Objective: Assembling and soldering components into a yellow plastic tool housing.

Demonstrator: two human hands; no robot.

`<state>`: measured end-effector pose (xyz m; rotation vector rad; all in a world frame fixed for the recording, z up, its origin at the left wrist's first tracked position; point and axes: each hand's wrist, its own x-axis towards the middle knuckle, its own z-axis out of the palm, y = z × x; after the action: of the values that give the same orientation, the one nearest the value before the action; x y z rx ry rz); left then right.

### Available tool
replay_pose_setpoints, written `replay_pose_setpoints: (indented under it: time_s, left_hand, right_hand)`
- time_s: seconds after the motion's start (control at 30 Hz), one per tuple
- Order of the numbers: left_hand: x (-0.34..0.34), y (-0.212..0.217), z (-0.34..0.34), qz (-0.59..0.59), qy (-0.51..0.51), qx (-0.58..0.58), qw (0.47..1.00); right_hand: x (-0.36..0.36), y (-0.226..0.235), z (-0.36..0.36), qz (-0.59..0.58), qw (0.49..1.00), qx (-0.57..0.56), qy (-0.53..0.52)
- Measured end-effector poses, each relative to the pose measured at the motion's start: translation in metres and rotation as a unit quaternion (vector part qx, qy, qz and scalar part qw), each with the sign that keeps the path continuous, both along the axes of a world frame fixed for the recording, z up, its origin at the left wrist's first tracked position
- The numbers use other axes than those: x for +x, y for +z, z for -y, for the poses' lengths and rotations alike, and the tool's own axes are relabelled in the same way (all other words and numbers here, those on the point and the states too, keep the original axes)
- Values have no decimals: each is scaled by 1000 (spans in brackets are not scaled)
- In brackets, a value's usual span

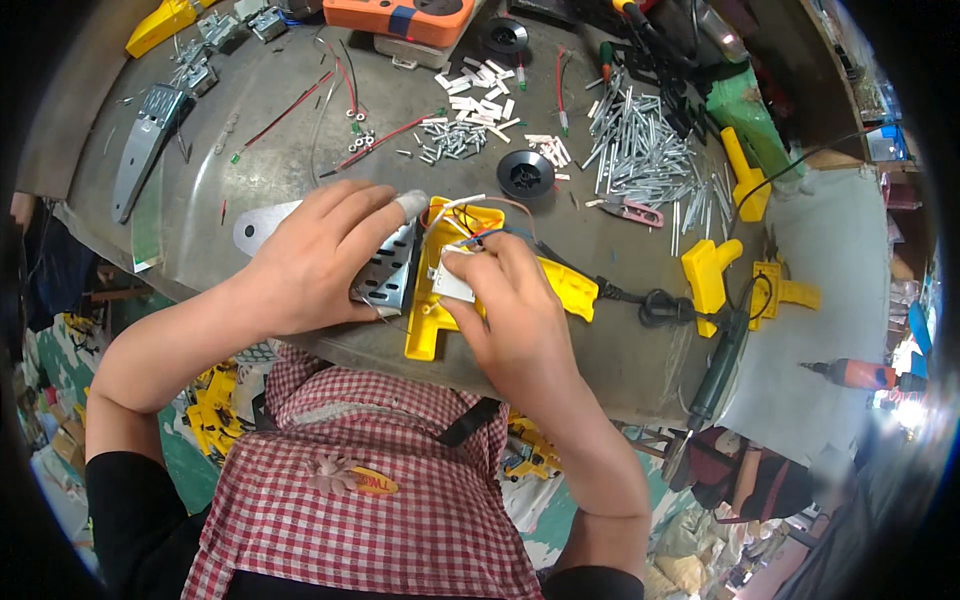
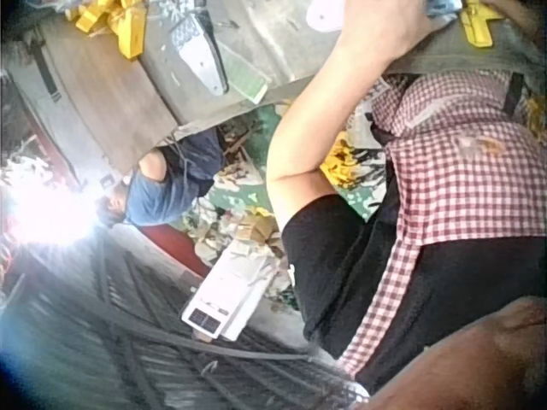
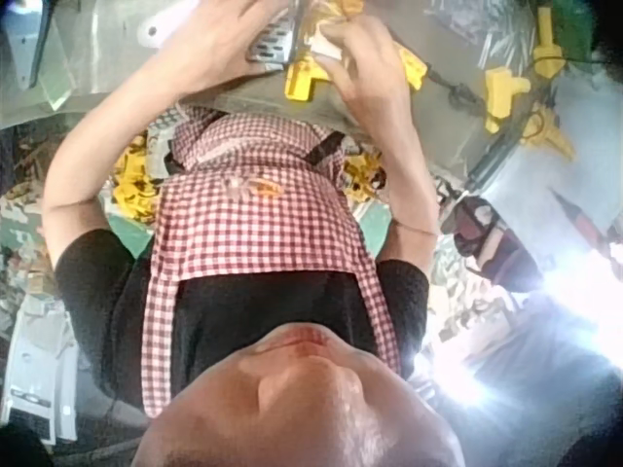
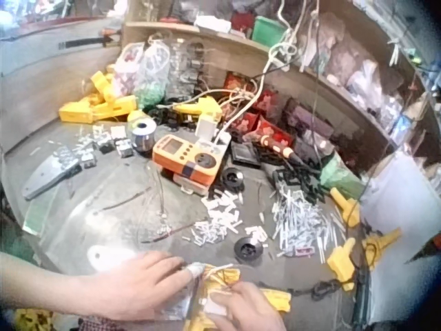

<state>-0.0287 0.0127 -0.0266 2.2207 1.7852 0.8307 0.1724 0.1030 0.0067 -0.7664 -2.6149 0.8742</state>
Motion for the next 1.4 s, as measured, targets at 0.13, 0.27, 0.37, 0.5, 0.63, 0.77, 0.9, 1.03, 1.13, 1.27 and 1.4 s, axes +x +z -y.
replay_pose_setpoints:
  time_s: [0.13,0.27,0.37,0.5,0.63,0.77,0.9,1.03,1.13,1.27,1.4]
  left_hand:
    - [4,12,10,-19,-28,17,999]
    - [10,3,19,35,1,-19,999]
    - [7,11,18,49,-10,-46,998]
    - [10,50,15,140,-49,-33,988]
    - [38,53,12,221,-46,-54,973]
    - [52,17,9,59,-38,4,998]
    - [56,14,13,14,-28,12,999]
    - [63,25,11,-86,10,2,996]
    - [65,21,7,-94,14,-9,995]
    - [55,3,12,-23,-31,25,999]
    - [55,-5,17,51,-25,63,996]
  right_hand:
    - [4,9,0,28,997,32,60]
    - [11,-14,15,-4,999,4,32]
    - [14,-15,14,-5,998,44,39]
    - [14,-15,13,-30,993,98,52]
    - [20,-19,20,-53,998,45,-6]
    - [23,-9,24,-47,999,-1,-16]
    - [26,24,-4,-40,999,19,6]
    - [-8,21,-44,-66,982,170,40]
    - [-19,4,-63,-33,984,59,163]
    - [-16,-3,-71,-29,977,-12,210]
    - [6,-14,-62,-29,978,13,204]
